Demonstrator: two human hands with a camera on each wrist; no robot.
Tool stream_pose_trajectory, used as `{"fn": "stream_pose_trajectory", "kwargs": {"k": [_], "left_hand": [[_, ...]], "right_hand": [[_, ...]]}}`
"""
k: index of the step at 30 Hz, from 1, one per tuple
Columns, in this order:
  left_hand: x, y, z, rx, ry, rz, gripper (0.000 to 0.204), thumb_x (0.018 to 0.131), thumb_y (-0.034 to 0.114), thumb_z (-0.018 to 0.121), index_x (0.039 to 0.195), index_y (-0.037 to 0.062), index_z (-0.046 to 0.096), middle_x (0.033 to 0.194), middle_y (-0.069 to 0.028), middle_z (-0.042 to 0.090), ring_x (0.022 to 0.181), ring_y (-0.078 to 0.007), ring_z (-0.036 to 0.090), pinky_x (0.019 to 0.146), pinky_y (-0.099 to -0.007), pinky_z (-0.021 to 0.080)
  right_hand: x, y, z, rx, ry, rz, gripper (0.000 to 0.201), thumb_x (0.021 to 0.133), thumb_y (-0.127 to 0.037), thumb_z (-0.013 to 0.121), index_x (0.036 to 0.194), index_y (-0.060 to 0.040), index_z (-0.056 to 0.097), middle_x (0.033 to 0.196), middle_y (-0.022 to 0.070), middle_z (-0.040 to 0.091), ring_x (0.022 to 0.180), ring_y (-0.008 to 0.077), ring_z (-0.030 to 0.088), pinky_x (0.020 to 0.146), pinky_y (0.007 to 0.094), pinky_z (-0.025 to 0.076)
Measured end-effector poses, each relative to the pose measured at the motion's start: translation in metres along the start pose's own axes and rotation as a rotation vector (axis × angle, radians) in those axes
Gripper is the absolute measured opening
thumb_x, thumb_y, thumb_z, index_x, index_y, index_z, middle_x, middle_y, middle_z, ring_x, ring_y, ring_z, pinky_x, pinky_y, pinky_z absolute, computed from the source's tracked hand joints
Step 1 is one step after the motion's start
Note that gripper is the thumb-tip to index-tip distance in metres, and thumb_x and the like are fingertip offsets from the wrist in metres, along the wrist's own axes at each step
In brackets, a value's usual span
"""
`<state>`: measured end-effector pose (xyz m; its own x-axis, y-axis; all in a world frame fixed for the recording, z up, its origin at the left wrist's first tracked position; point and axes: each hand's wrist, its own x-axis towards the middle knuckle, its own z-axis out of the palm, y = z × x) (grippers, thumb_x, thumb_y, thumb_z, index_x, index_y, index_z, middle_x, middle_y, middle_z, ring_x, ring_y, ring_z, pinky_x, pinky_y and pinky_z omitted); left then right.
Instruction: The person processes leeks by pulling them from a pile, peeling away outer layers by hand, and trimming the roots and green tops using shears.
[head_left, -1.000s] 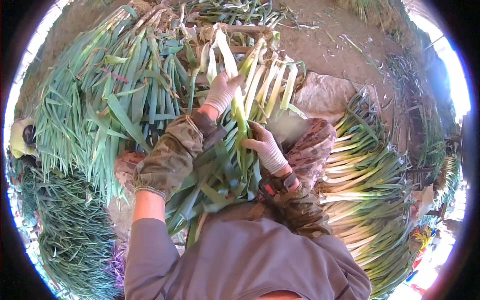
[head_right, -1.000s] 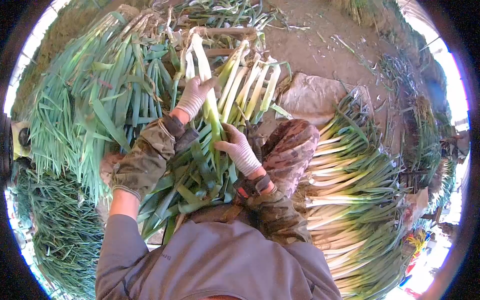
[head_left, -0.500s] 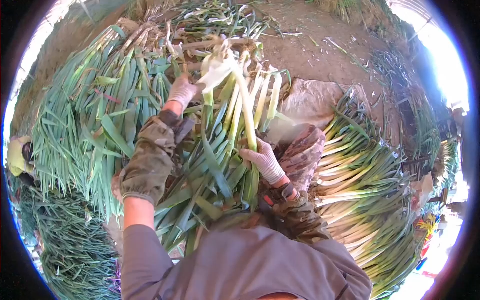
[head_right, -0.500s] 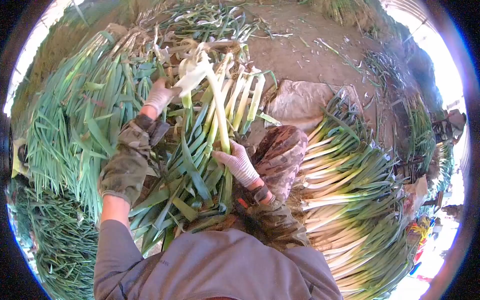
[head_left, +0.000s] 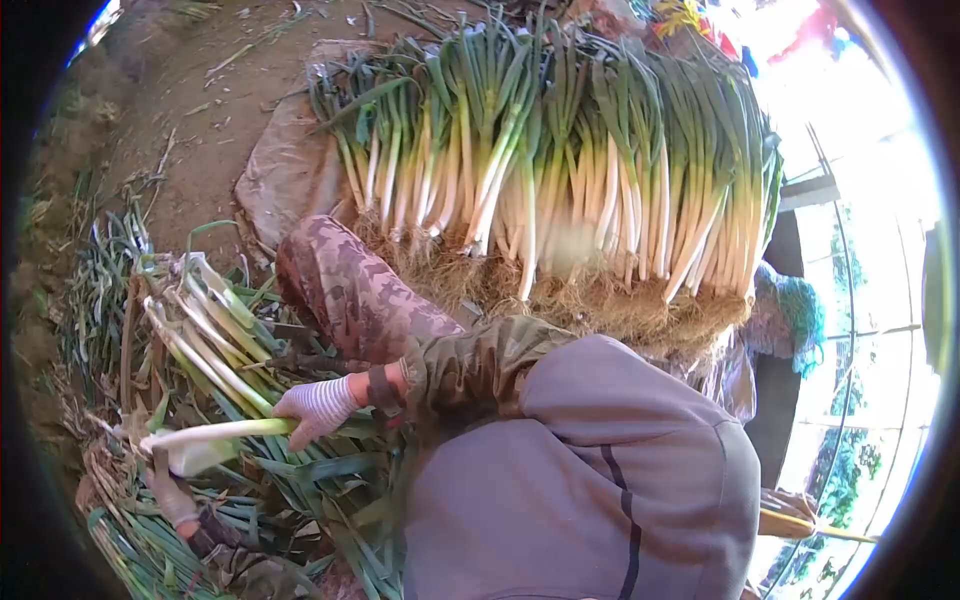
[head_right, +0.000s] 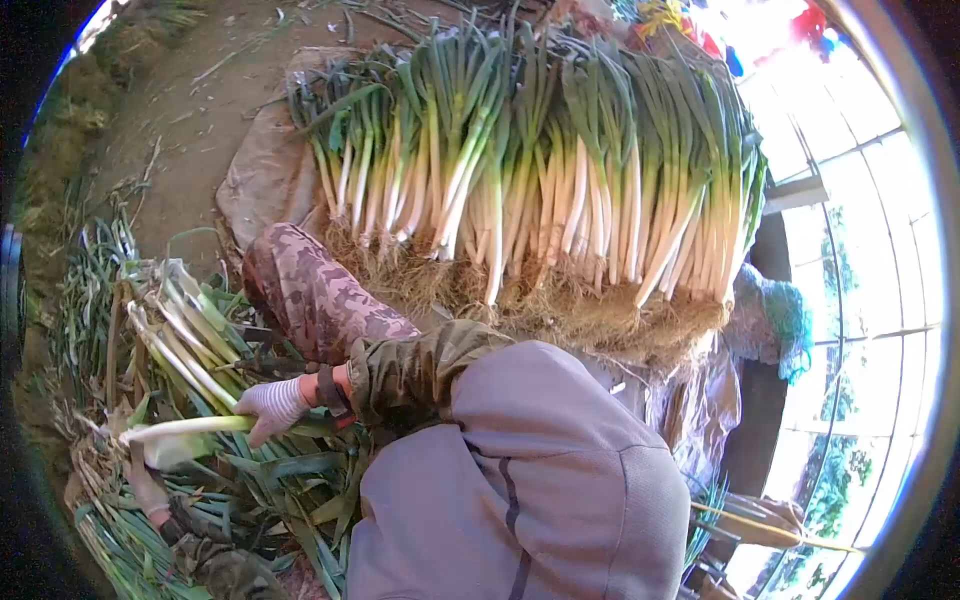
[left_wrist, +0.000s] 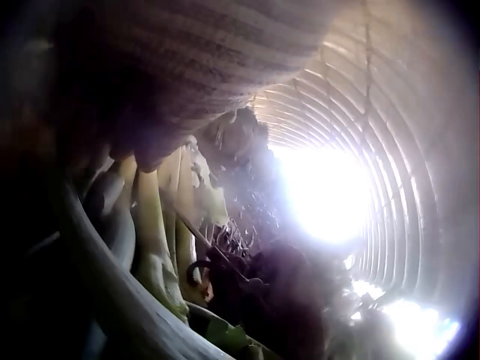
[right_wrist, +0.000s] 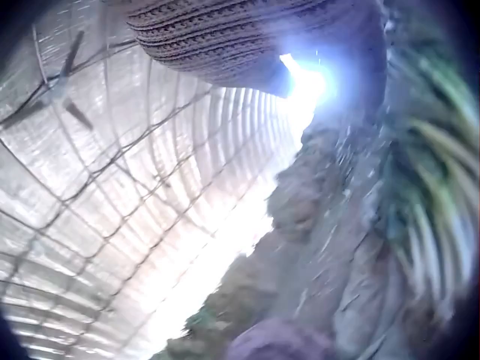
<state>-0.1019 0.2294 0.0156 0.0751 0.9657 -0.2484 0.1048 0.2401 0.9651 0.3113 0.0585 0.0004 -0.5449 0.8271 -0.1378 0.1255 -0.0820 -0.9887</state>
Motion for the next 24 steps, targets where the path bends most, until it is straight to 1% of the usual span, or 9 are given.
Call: {"fn": "stream_pose_trajectory", "kwargs": {"k": [4, 7, 9, 13, 15, 18, 20, 22, 24], "left_hand": [[0.025, -0.009, -0.055, 0.231, 0.051, -0.022, 0.050, 0.094, 0.023, 0.073, 0.137, 0.0010, 0.057, 0.127, -0.0074, 0.063, 0.110, -0.0202, 0.061, 0.095, -0.0365, 0.050], [0.007, 0.016, -0.040, 0.475, 0.028, 0.146, 0.046, 0.096, 0.017, 0.069, 0.137, 0.0014, 0.057, 0.128, -0.0113, 0.063, 0.113, -0.0236, 0.061, 0.097, -0.0369, 0.048], [0.019, 0.025, -0.058, 0.993, 0.023, 0.171, 0.042, 0.094, 0.015, 0.068, 0.132, -0.0002, 0.062, 0.128, -0.0104, 0.065, 0.113, -0.0225, 0.061, 0.100, -0.0346, 0.047], [-0.036, 0.114, -0.108, 1.584, 0.198, 0.077, 0.033, 0.094, 0.016, 0.064, 0.124, 0.0017, 0.066, 0.120, -0.0109, 0.068, 0.105, -0.0237, 0.065, 0.094, -0.0353, 0.050], [-0.065, 0.175, -0.140, 1.792, 0.388, -0.006, 0.030, 0.094, 0.016, 0.061, 0.120, 0.0027, 0.068, 0.115, -0.0111, 0.070, 0.101, -0.0243, 0.066, 0.091, -0.0356, 0.052], [-0.090, 0.246, -0.159, 2.055, 0.576, -0.081, 0.026, 0.094, 0.017, 0.058, 0.114, 0.0041, 0.071, 0.109, -0.0115, 0.072, 0.095, -0.0252, 0.069, 0.086, -0.0362, 0.054], [-0.091, 0.259, -0.120, 1.948, 0.399, -0.023, 0.026, 0.094, 0.017, 0.055, 0.109, 0.0051, 0.072, 0.105, -0.0118, 0.074, 0.091, -0.0258, 0.071, 0.083, -0.0365, 0.056], [-0.120, 0.233, 0.028, 1.233, 0.167, -0.208, 0.021, 0.093, 0.014, 0.060, 0.107, 0.0136, 0.076, 0.107, -0.0123, 0.070, 0.083, -0.0232, 0.069, 0.077, -0.0346, 0.056], [-0.095, 0.144, 0.044, 1.861, -0.297, 0.544, 0.019, 0.091, 0.025, 0.062, 0.101, 0.0181, 0.075, 0.099, -0.0101, 0.070, 0.083, -0.0246, 0.069, 0.075, -0.0328, 0.056]], "right_hand": [[-0.003, 0.004, -0.003, 0.078, -0.069, 0.001, 0.039, 0.084, -0.029, 0.075, 0.102, 0.0040, 0.065, 0.080, 0.0111, 0.066, 0.077, 0.0187, 0.061, 0.070, 0.0371, 0.050], [-0.006, -0.001, -0.008, 0.067, -0.063, 0.012, 0.039, 0.084, -0.029, 0.074, 0.105, 0.0038, 0.066, 0.081, 0.0095, 0.067, 0.078, 0.0176, 0.061, 0.071, 0.0369, 0.050], [-0.004, -0.002, -0.011, 0.051, -0.083, 0.023, 0.039, 0.085, -0.029, 0.073, 0.107, 0.0032, 0.067, 0.082, 0.0082, 0.067, 0.079, 0.0172, 0.061, 0.071, 0.0366, 0.050], [-0.042, -0.036, -0.034, 0.143, -0.199, 0.095, 0.037, 0.092, -0.029, 0.070, 0.112, 0.0012, 0.065, 0.087, 0.0036, 0.066, 0.079, 0.0135, 0.061, 0.070, 0.0325, 0.051], [-0.075, -0.063, -0.061, 0.279, -0.270, 0.345, 0.034, 0.093, -0.021, 0.068, 0.119, 0.0008, 0.063, 0.091, -0.0004, 0.065, 0.081, 0.0104, 0.058, 0.073, 0.0297, 0.051], [-0.087, -0.042, -0.077, 0.157, 0.002, 0.303, 0.036, 0.091, -0.017, 0.070, 0.121, 0.0012, 0.060, 0.088, 0.0001, 0.063, 0.079, 0.0067, 0.058, 0.068, 0.0243, 0.050], [-0.075, -0.035, -0.080, 0.313, 0.108, 0.286, 0.031, 0.090, -0.016, 0.070, 0.114, 0.0011, 0.061, 0.085, 0.0001, 0.061, 0.073, 0.0058, 0.057, 0.061, 0.0220, 0.049], [-0.057, -0.026, -0.072, 0.281, 0.190, 0.268, 0.025, 0.092, -0.015, 0.069, 0.111, -0.0004, 0.061, 0.080, -0.0012, 0.060, 0.063, 0.0055, 0.055, 0.054, 0.0210, 0.046], [-0.045, -0.017, -0.069, 0.311, 0.227, 0.253, 0.024, 0.093, -0.015, 0.069, 0.110, -0.0006, 0.061, 0.078, -0.0017, 0.060, 0.059, 0.0054, 0.055, 0.052, 0.0204, 0.045]]}}
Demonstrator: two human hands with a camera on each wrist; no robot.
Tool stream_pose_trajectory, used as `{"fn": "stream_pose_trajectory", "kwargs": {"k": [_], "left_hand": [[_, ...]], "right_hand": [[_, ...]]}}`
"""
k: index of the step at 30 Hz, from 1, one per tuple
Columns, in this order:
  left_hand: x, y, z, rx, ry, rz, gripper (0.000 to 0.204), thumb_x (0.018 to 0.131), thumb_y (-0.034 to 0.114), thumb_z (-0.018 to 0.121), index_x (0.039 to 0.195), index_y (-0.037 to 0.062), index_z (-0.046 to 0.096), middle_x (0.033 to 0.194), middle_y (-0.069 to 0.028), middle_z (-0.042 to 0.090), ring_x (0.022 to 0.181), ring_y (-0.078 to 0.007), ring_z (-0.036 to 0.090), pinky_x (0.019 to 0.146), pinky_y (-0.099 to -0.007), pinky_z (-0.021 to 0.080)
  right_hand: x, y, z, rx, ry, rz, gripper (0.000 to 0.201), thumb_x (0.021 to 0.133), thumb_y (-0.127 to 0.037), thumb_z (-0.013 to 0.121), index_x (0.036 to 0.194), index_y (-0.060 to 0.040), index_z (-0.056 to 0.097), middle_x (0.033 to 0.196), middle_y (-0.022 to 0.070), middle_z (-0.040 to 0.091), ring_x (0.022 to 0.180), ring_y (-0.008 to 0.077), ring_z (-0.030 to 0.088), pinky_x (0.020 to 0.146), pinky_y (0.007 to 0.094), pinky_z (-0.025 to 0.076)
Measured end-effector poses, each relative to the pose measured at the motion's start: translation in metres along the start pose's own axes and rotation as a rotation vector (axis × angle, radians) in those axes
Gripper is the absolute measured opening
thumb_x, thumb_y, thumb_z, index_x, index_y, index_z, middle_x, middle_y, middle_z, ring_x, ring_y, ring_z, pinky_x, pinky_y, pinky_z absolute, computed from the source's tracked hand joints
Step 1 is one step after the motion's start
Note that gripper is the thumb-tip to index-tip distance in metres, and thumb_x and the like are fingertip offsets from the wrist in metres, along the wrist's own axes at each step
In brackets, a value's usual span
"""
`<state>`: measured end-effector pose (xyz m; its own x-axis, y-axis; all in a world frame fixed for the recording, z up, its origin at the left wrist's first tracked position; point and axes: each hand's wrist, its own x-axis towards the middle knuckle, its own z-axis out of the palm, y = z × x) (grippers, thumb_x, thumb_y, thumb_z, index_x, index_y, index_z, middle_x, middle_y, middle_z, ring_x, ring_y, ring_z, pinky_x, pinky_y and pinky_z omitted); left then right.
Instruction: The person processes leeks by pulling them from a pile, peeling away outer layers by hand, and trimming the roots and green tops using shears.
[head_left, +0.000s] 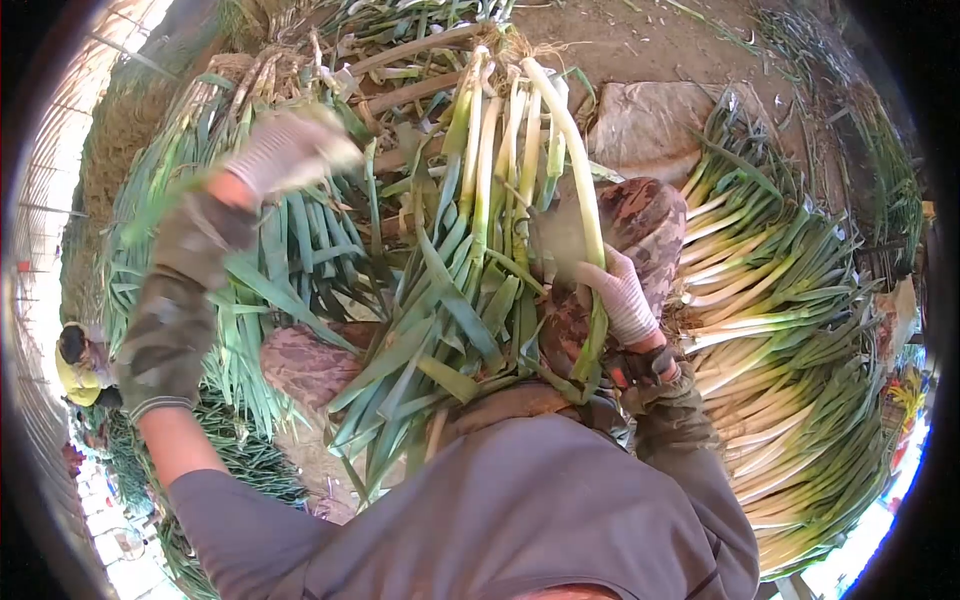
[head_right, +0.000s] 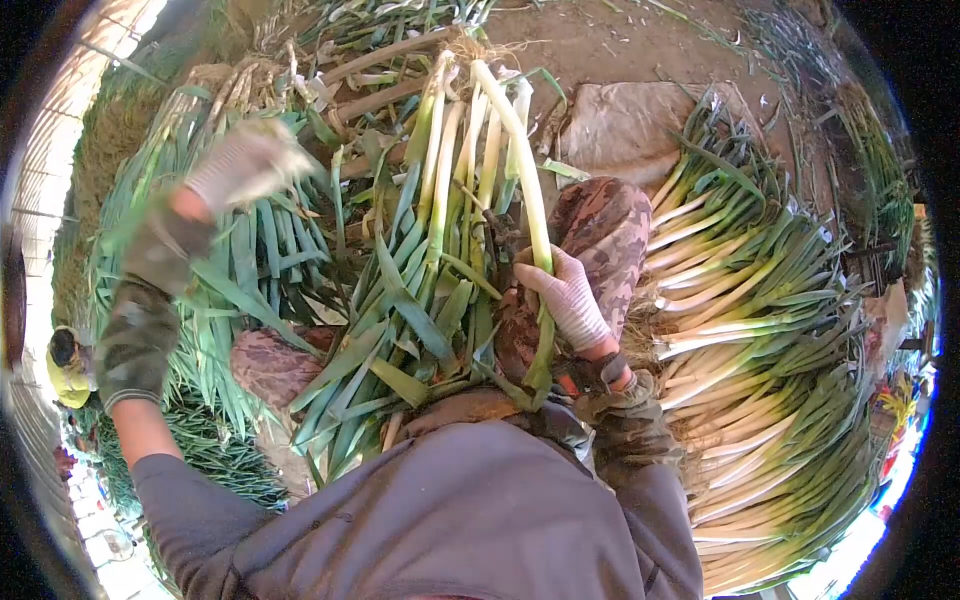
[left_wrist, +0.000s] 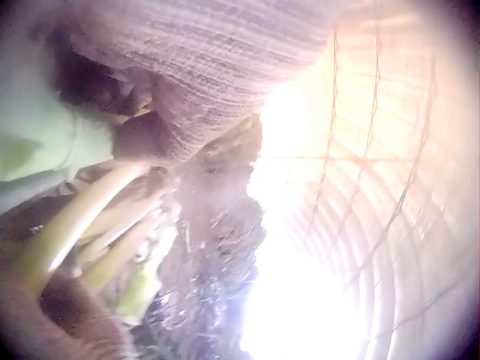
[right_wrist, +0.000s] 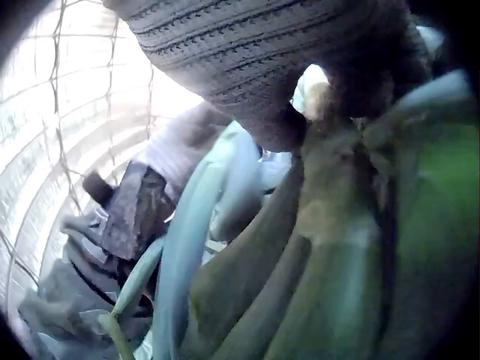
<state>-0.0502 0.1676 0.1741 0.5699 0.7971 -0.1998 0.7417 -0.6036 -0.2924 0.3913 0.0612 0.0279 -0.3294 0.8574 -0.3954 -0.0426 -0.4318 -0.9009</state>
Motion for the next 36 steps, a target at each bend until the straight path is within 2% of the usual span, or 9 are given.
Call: {"fn": "stream_pose_trajectory", "kwargs": {"k": [3, 7, 11, 18, 24, 28, 32, 34, 36], "left_hand": [[0.017, 0.052, 0.047, -0.098, -0.299, 0.063, 0.016, 0.089, 0.025, 0.063, 0.092, 0.0152, 0.076, 0.087, -0.0108, 0.071, 0.079, -0.0245, 0.070, 0.072, -0.0350, 0.058], [0.038, -0.060, 0.040, -0.273, 0.180, -0.489, 0.022, 0.081, 0.029, 0.075, 0.079, 0.0071, 0.075, 0.071, -0.0106, 0.070, 0.064, -0.0261, 0.068, 0.065, -0.0351, 0.057], [0.049, -0.116, -0.007, 0.443, 0.413, -1.094, 0.053, 0.083, 0.028, 0.075, 0.129, 0.0062, 0.061, 0.120, -0.0144, 0.066, 0.093, -0.0280, 0.069, 0.078, -0.0388, 0.056], [0.121, 0.075, 0.041, -1.209, 0.306, -0.455, 0.061, 0.080, 0.048, 0.081, 0.116, 0.0013, 0.063, 0.110, -0.0276, 0.069, 0.103, -0.0328, 0.068, 0.090, -0.0423, 0.052], [0.118, 0.109, 0.049, 0.071, 0.670, -0.163, 0.077, 0.080, 0.011, 0.070, 0.152, 0.0140, 0.043, 0.158, -0.0157, 0.038, 0.141, -0.0379, 0.042, 0.113, -0.0427, 0.043], [0.094, 0.077, 0.079, -0.333, 0.267, 0.070, 0.029, 0.078, 0.005, 0.066, 0.107, 0.0059, 0.069, 0.088, -0.0151, 0.069, 0.084, -0.0412, 0.063, 0.076, -0.0484, 0.048], [0.079, 0.081, 0.066, -0.462, 0.365, -0.343, 0.025, 0.089, 0.018, 0.069, 0.110, 0.0036, 0.068, 0.088, -0.0188, 0.069, 0.079, -0.0353, 0.065, 0.072, -0.0437, 0.050], [0.078, 0.073, 0.072, -0.755, 0.470, -0.534, 0.030, 0.096, 0.028, 0.070, 0.109, 0.0010, 0.067, 0.079, -0.0120, 0.068, 0.067, -0.0230, 0.061, 0.063, -0.0349, 0.048], [0.079, 0.062, 0.088, -1.154, 0.440, -0.719, 0.031, 0.097, 0.029, 0.070, 0.107, 0.0002, 0.067, 0.072, -0.0065, 0.064, 0.061, -0.0168, 0.055, 0.058, -0.0317, 0.045]], "right_hand": [[0.003, 0.005, 0.008, 0.086, -0.003, 0.024, 0.022, 0.094, -0.016, 0.070, 0.109, -0.0018, 0.062, 0.077, -0.0015, 0.061, 0.057, 0.0049, 0.055, 0.051, 0.0199, 0.045], [0.002, 0.001, 0.009, 0.062, -0.023, 0.052, 0.022, 0.094, -0.017, 0.070, 0.108, -0.0027, 0.062, 0.076, -0.0012, 0.062, 0.057, 0.0049, 0.055, 0.051, 0.0196, 0.045], [0.007, 0.001, 0.012, 0.006, 0.015, 0.026, 0.022, 0.094, -0.017, 0.070, 0.108, -0.0025, 0.062, 0.077, -0.0018, 0.062, 0.061, 0.0045, 0.056, 0.053, 0.0206, 0.047], [0.020, 0.015, 0.016, -0.091, -0.078, -0.016, 0.024, 0.094, -0.015, 0.067, 0.112, -0.0002, 0.061, 0.082, 0.0013, 0.064, 0.062, 0.0097, 0.061, 0.056, 0.0234, 0.049], [0.014, -0.007, -0.004, -0.766, -0.098, -0.334, 0.037, 0.084, -0.030, 0.075, 0.105, -0.0011, 0.063, 0.085, 0.0221, 0.067, 0.079, 0.0386, 0.067, 0.072, 0.0469, 0.052], [0.013, -0.033, -0.023, -1.134, -0.127, -0.531, 0.030, 0.078, -0.023, 0.074, 0.100, -0.0052, 0.064, 0.082, 0.0162, 0.067, 0.077, 0.0385, 0.068, 0.069, 0.0482, 0.054], [0.006, -0.094, -0.065, -1.500, 0.402, -0.864, 0.027, 0.077, -0.019, 0.077, 0.101, -0.0102, 0.067, 0.096, 0.0083, 0.067, 0.087, 0.0287, 0.067, 0.076, 0.0438, 0.056], [0.009, -0.134, -0.093, -1.754, 0.854, -0.140, 0.032, 0.078, -0.017, 0.074, 0.108, -0.0085, 0.065, 0.101, 0.0131, 0.066, 0.090, 0.0312, 0.065, 0.080, 0.0426, 0.055], [0.003, -0.112, -0.132, -1.156, 1.417, -0.822, 0.033, 0.080, -0.015, 0.071, 0.111, -0.0076, 0.065, 0.100, 0.0167, 0.065, 0.092, 0.0332, 0.064, 0.082, 0.0405, 0.054]]}}
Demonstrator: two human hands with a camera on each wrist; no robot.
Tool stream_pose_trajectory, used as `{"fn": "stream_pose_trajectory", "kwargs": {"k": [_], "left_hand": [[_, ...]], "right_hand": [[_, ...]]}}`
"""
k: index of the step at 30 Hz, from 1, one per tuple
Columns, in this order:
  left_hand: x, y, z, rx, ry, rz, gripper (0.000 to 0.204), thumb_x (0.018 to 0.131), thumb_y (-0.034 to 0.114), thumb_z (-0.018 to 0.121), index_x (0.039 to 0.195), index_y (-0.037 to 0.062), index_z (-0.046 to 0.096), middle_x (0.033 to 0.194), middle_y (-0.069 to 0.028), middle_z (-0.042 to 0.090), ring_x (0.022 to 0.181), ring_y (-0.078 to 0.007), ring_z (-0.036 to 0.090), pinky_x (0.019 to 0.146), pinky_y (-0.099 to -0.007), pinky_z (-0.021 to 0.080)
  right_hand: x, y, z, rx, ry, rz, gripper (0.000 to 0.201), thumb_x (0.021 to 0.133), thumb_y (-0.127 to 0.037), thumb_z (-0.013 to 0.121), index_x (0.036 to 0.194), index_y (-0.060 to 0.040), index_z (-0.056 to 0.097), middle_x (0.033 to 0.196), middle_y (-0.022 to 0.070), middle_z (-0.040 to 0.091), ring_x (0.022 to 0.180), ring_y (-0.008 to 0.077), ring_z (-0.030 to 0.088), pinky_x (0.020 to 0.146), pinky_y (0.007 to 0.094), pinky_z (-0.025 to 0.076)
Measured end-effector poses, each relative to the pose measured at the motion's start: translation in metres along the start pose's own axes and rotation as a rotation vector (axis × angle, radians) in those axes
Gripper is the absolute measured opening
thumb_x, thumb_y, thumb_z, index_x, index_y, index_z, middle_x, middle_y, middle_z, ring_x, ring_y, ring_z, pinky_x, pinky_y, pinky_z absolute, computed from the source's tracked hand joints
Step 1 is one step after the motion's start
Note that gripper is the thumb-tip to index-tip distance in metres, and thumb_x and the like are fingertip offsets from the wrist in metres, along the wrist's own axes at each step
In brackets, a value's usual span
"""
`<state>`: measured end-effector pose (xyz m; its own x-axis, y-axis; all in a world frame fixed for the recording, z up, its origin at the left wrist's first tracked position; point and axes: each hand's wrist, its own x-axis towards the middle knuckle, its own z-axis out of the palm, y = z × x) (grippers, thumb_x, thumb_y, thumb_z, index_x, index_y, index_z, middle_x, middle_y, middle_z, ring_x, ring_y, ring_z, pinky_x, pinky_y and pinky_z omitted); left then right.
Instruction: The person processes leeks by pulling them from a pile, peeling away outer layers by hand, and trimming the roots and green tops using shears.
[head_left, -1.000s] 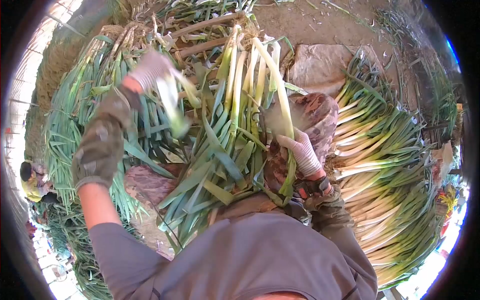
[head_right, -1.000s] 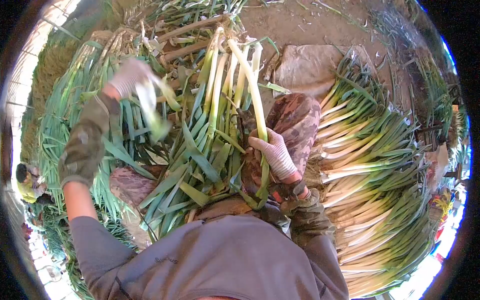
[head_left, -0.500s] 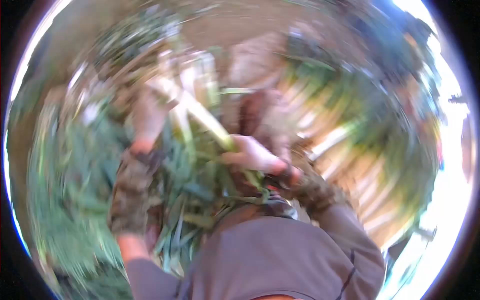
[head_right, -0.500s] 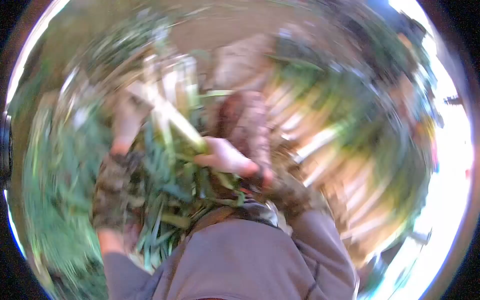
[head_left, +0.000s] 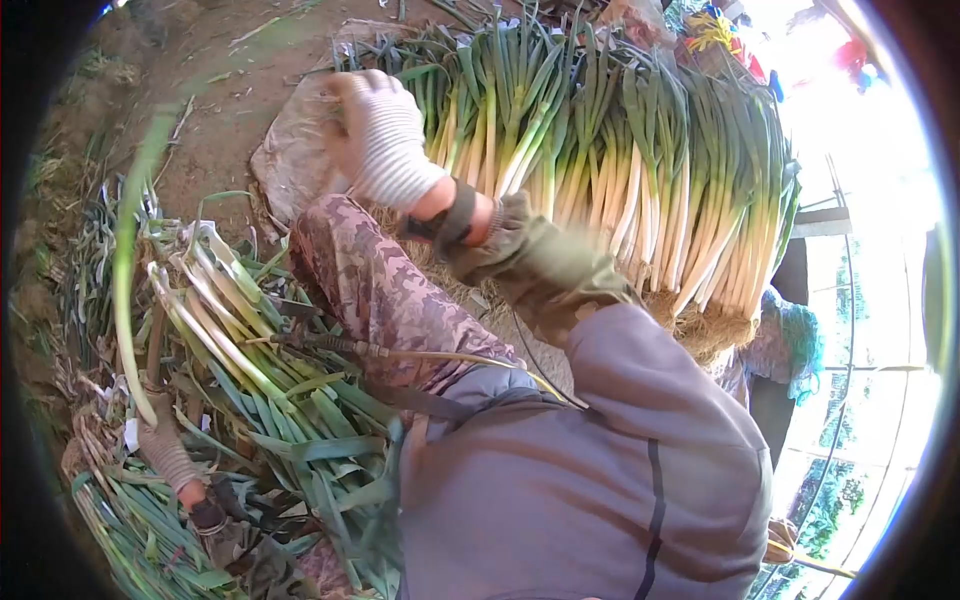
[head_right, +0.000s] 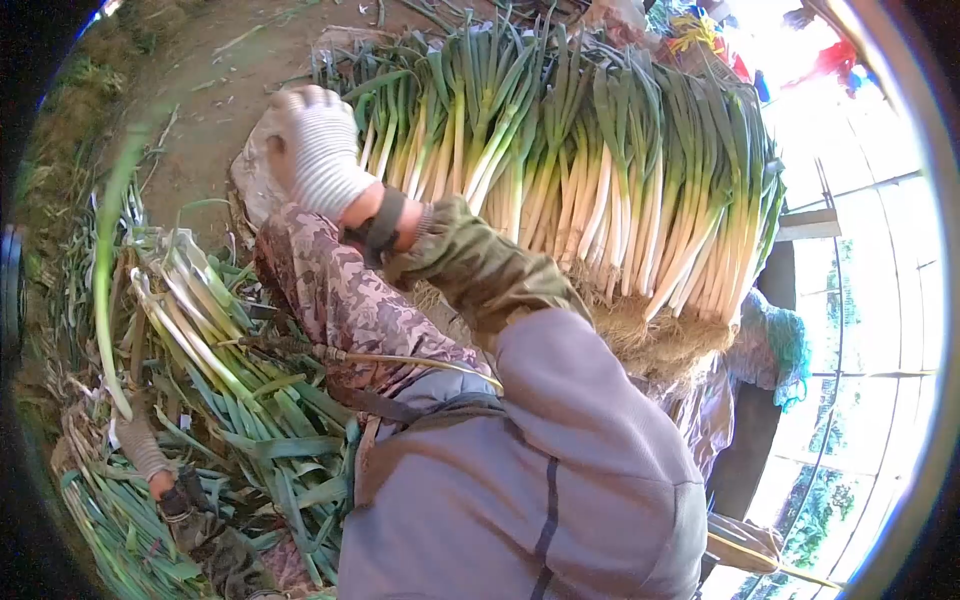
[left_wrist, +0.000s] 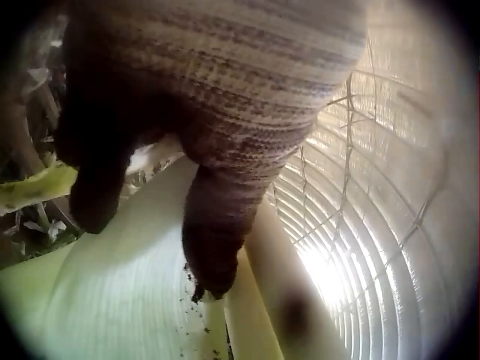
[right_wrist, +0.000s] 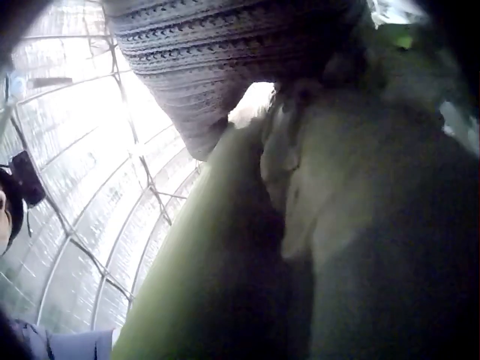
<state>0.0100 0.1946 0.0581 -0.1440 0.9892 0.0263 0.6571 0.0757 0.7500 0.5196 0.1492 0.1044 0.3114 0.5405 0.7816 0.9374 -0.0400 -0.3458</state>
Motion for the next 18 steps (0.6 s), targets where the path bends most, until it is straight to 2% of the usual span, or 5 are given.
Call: {"fn": "stream_pose_trajectory", "kwargs": {"k": [1, 6, 10, 12, 18], "left_hand": [[-0.011, 0.016, 0.011, 0.021, -0.020, -0.222, 0.021, 0.096, 0.021, 0.070, 0.102, 0.0016, 0.066, 0.068, 0.0019, 0.057, 0.057, -0.0092, 0.049, 0.051, -0.0278, 0.041], [-0.086, 0.065, 0.103, -0.283, -0.207, -0.219, 0.012, 0.094, 0.013, 0.069, 0.095, 0.0043, 0.061, 0.067, 0.0045, 0.053, 0.050, -0.0050, 0.044, 0.042, -0.0236, 0.033], [-0.121, 0.050, 0.154, -0.051, -0.450, 0.178, 0.034, 0.094, 0.027, 0.067, 0.114, 0.0023, 0.056, 0.079, -0.0166, 0.064, 0.068, -0.0312, 0.062, 0.062, -0.0419, 0.049], [-0.145, 0.067, 0.165, 0.141, -0.491, 0.275, 0.052, 0.092, 0.031, 0.066, 0.132, 0.0040, 0.045, 0.090, -0.0264, 0.067, 0.084, -0.0445, 0.065, 0.072, -0.0505, 0.050], [-0.182, 0.123, 0.163, 0.004, -0.689, 0.431, 0.042, 0.090, 0.022, 0.067, 0.123, 0.0008, 0.052, 0.087, -0.0272, 0.067, 0.082, -0.0491, 0.065, 0.071, -0.0543, 0.051]], "right_hand": [[-0.011, -0.003, -0.006, 0.237, -0.097, 0.196, 0.029, 0.081, -0.013, 0.068, 0.109, -0.0043, 0.066, 0.096, 0.0191, 0.066, 0.088, 0.0365, 0.066, 0.079, 0.0417, 0.055], [-0.131, -0.074, -0.003, 0.875, -0.916, 0.402, 0.038, 0.099, -0.033, 0.061, 0.115, 0.0023, 0.063, 0.101, 0.0215, 0.068, 0.098, 0.0316, 0.067, 0.089, 0.0418, 0.054], [-0.185, -0.125, 0.016, 1.125, -0.991, 0.702, 0.041, 0.100, -0.036, 0.061, 0.110, 0.0045, 0.063, 0.092, 0.0136, 0.068, 0.087, 0.0210, 0.065, 0.079, 0.0365, 0.054], [-0.164, -0.129, 0.001, 1.197, -1.058, 1.159, 0.029, 0.099, -0.025, 0.060, 0.099, 0.0028, 0.067, 0.079, 0.0076, 0.066, 0.076, 0.0129, 0.061, 0.068, 0.0307, 0.053], [-0.144, -0.066, -0.005, 1.131, -0.787, 0.665, 0.023, 0.098, -0.018, 0.060, 0.105, 0.0026, 0.067, 0.084, 0.0091, 0.067, 0.072, 0.0162, 0.064, 0.065, 0.0295, 0.052]]}}
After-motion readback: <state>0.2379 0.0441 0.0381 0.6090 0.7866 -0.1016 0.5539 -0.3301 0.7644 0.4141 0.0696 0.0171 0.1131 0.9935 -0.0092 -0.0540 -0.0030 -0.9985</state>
